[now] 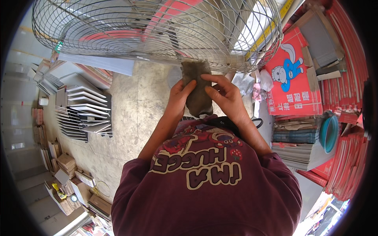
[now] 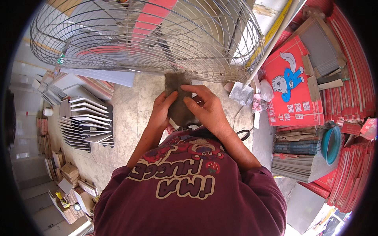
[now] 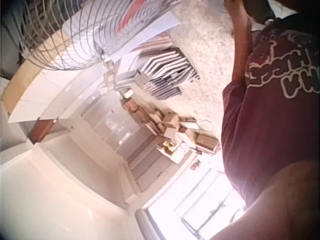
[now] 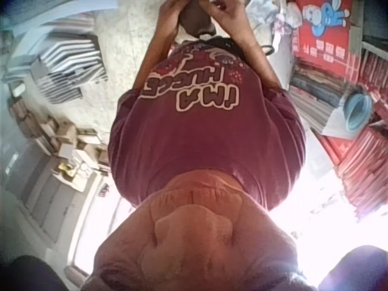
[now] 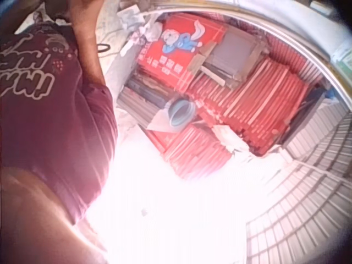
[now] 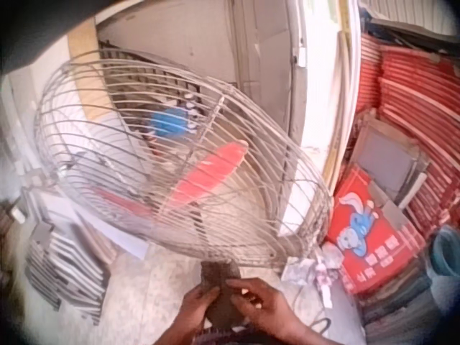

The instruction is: The person wipes the circular metal guard of a pedestal fan with a gray cloth.

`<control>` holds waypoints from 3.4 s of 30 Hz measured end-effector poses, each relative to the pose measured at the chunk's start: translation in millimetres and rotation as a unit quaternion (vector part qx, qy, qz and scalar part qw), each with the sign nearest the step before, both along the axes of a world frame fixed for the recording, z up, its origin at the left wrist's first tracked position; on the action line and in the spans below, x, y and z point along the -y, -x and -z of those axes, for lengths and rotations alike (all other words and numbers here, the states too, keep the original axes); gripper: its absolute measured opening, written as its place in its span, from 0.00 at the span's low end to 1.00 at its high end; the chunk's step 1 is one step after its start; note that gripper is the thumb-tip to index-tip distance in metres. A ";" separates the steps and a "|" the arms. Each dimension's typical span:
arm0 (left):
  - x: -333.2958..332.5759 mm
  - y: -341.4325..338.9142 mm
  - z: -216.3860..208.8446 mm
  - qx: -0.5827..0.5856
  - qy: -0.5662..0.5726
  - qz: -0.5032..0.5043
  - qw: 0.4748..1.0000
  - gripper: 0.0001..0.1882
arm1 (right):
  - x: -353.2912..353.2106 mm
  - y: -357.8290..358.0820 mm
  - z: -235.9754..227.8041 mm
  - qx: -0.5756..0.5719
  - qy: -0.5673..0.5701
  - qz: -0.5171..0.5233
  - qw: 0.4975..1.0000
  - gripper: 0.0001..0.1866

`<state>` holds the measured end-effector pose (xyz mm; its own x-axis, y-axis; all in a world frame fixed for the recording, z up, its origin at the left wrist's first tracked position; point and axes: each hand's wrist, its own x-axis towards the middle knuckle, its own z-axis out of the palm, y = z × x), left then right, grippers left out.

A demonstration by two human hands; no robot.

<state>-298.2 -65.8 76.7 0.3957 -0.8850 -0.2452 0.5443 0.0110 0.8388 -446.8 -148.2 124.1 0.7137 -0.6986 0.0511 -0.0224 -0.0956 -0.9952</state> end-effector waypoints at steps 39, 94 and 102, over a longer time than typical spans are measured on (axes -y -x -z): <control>4.0 -7.6 -77.5 0.561 0.205 -0.286 0.750 0.30 | 12.6 -19.2 -81.5 0.132 0.304 0.054 0.942 0.21; -10.3 -1.5 -80.8 0.699 0.285 -0.152 0.638 0.18 | -14.6 1.7 -42.8 0.265 -0.181 -0.055 0.945 0.30; -3.2 -8.8 -109.7 0.705 0.334 -0.200 0.592 0.18 | -19.2 6.7 -34.3 0.128 -0.059 -0.135 0.981 0.28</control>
<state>-289.4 -62.6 186.4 0.0013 -0.3644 0.9312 -0.8516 0.4877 0.1920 -453.4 -129.0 158.3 0.8476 -0.4985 0.1820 0.2395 0.0531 -0.9695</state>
